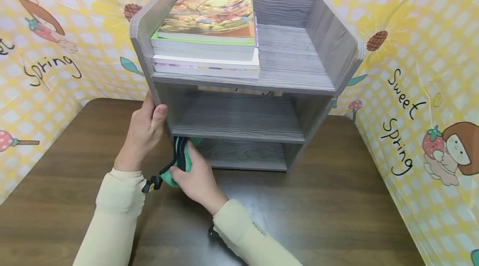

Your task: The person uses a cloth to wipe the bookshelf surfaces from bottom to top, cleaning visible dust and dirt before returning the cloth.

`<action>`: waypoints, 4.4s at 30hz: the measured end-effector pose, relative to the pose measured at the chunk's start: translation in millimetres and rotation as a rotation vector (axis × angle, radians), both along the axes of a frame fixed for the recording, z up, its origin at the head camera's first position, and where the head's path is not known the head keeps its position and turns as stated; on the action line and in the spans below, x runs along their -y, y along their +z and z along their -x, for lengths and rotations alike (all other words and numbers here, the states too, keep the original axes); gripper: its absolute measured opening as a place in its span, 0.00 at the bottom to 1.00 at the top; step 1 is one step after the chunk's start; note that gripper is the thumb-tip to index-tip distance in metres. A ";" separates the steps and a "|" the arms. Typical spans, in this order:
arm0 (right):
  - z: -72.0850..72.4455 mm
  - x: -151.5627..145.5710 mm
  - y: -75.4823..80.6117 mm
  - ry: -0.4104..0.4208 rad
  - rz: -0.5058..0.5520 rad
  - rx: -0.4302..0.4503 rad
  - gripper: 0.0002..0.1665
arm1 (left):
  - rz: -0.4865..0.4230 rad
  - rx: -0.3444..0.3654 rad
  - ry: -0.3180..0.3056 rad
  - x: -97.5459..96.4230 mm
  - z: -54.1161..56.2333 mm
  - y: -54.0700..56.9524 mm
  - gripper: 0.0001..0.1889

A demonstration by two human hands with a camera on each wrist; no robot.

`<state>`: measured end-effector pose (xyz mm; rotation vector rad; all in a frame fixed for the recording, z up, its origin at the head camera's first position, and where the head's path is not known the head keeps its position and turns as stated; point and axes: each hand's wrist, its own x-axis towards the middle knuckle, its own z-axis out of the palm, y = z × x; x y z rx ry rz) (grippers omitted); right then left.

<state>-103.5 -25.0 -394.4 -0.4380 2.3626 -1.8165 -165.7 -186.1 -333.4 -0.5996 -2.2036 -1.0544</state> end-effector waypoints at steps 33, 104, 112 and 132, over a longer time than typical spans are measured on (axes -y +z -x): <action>12.9 3.0 6.6 -0.008 -0.089 -0.009 0.27 | -0.016 0.035 0.008 0.0 -0.8 -0.3 0.43; 0.6 -14.9 1.0 0.091 0.951 0.354 0.10 | 0.003 -0.020 -0.016 0.2 0.3 1.8 0.40; 1.1 -1.2 10.1 -0.008 1.064 0.379 0.10 | 0.002 -0.007 -0.011 1.0 -0.6 1.4 0.40; 4.0 8.5 9.2 -0.082 1.236 0.341 0.08 | -0.001 -0.019 -0.001 2.5 -1.0 -0.5 0.42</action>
